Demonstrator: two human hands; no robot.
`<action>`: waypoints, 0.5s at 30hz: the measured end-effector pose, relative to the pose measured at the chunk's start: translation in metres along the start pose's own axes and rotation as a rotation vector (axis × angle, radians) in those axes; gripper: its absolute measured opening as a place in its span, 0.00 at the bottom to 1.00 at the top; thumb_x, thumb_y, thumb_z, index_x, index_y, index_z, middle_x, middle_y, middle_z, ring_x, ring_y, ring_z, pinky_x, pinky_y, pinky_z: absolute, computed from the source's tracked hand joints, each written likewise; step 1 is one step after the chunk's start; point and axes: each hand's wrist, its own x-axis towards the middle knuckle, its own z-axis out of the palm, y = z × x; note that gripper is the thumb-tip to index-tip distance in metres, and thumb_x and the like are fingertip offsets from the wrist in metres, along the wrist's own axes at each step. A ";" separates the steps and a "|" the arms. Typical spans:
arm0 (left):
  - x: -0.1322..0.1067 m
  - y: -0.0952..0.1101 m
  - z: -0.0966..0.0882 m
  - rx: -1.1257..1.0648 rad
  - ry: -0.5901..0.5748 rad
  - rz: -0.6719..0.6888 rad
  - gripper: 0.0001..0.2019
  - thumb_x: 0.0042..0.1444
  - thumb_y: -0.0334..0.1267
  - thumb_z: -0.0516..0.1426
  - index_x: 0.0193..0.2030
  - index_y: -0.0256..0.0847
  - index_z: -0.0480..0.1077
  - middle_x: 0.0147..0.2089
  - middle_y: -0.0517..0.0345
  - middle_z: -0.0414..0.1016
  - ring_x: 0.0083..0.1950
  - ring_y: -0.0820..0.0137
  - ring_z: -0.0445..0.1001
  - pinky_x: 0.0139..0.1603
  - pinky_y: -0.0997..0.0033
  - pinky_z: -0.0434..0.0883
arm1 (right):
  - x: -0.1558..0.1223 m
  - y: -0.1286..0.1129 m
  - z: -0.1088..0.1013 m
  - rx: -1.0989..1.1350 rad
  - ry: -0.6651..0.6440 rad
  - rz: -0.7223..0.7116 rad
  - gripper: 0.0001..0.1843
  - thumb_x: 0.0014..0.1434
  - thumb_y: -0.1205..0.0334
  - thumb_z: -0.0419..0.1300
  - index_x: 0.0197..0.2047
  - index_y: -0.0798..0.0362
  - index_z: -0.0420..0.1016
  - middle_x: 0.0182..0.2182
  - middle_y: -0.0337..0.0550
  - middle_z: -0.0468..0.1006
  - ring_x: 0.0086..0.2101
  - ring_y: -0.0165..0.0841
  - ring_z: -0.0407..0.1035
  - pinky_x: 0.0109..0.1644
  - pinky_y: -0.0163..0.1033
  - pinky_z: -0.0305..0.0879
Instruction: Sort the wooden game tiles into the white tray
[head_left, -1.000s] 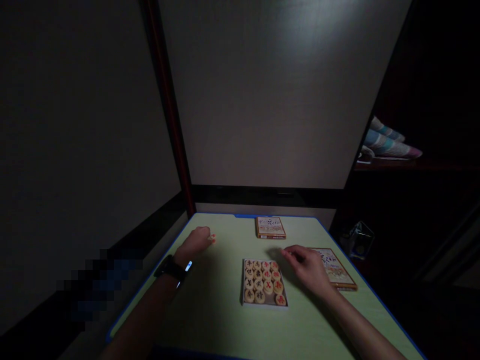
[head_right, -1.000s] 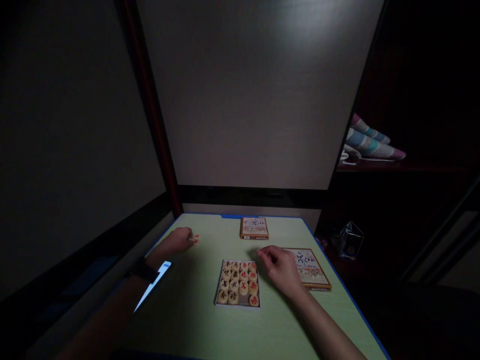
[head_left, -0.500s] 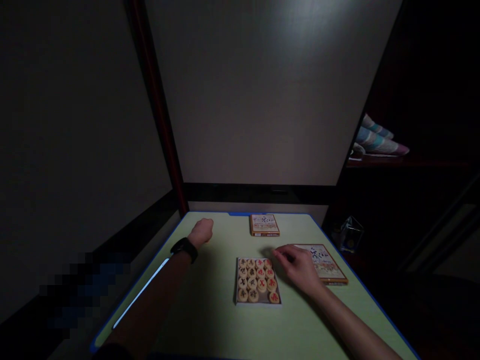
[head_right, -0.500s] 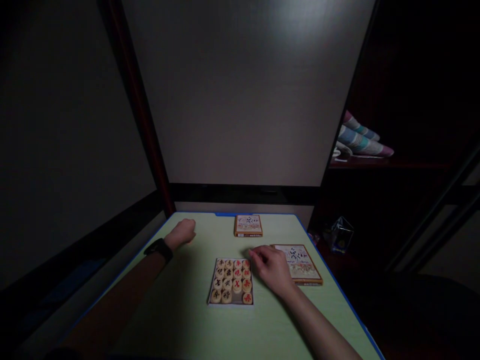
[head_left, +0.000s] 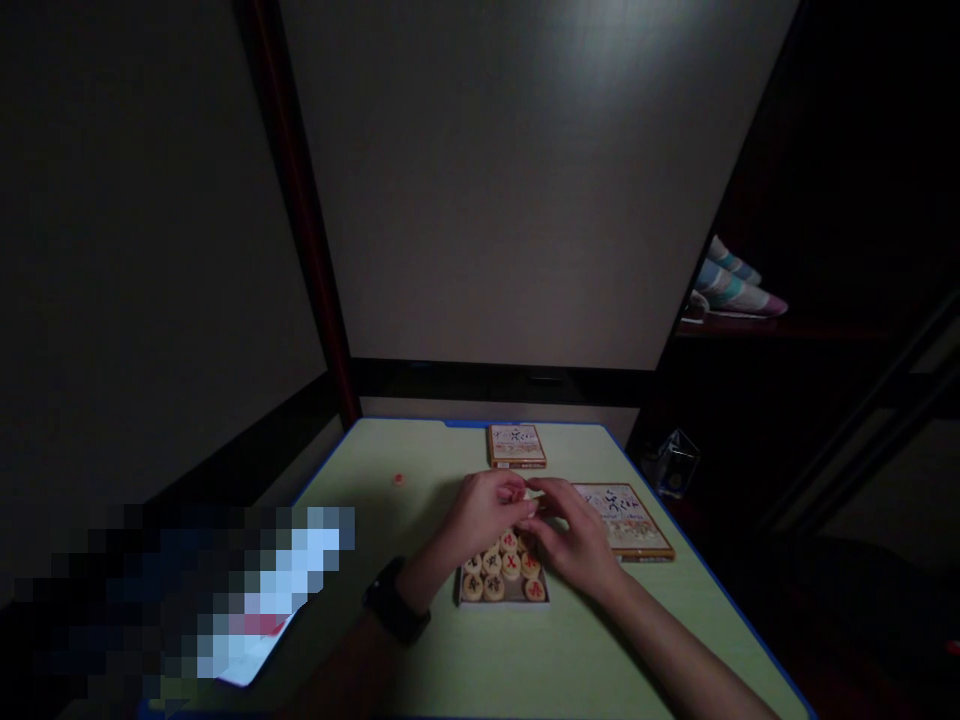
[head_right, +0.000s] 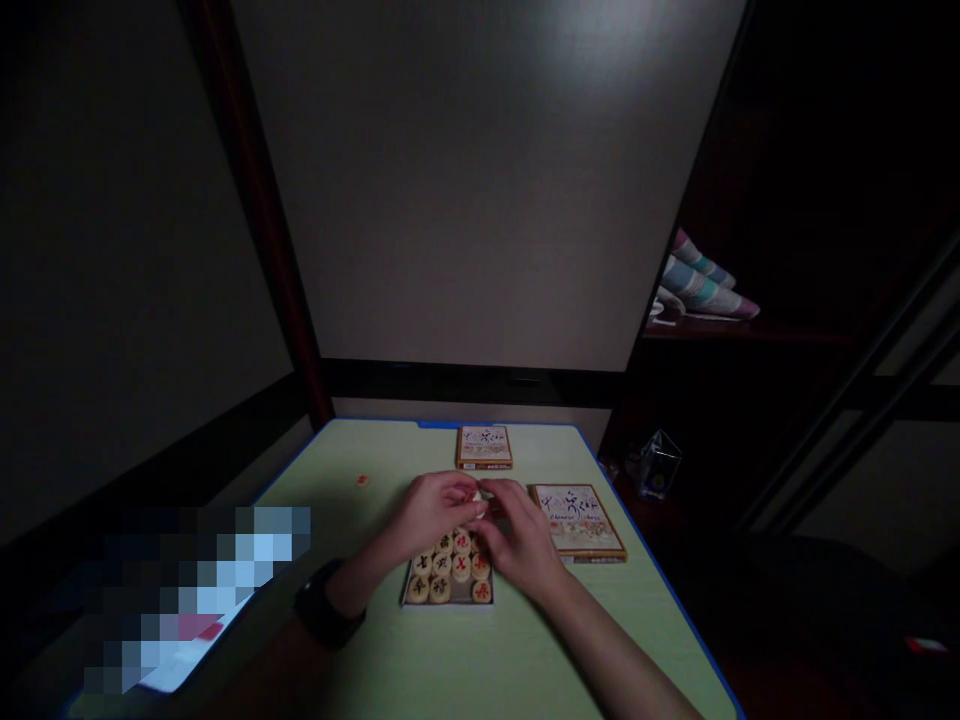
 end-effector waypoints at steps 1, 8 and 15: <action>-0.002 -0.002 0.004 -0.046 -0.006 -0.001 0.08 0.48 0.30 0.62 0.38 0.36 0.75 0.33 0.54 0.80 0.35 0.68 0.78 0.35 0.73 0.75 | 0.000 -0.001 0.000 -0.021 0.008 -0.014 0.16 0.62 0.58 0.60 0.53 0.50 0.70 0.44 0.50 0.77 0.41 0.37 0.75 0.44 0.43 0.75; -0.004 -0.010 0.002 -0.229 0.032 0.015 0.10 0.47 0.29 0.64 0.37 0.37 0.72 0.35 0.55 0.80 0.38 0.68 0.79 0.41 0.70 0.76 | 0.002 -0.003 -0.004 -0.065 -0.001 0.017 0.12 0.64 0.62 0.54 0.49 0.50 0.74 0.41 0.49 0.80 0.41 0.37 0.75 0.45 0.43 0.74; -0.001 -0.022 -0.007 -0.045 0.186 0.057 0.08 0.52 0.33 0.62 0.39 0.37 0.72 0.36 0.54 0.79 0.35 0.70 0.77 0.36 0.73 0.75 | 0.011 -0.001 -0.015 0.049 -0.078 0.126 0.11 0.63 0.60 0.57 0.44 0.51 0.80 0.40 0.50 0.80 0.41 0.39 0.74 0.44 0.44 0.72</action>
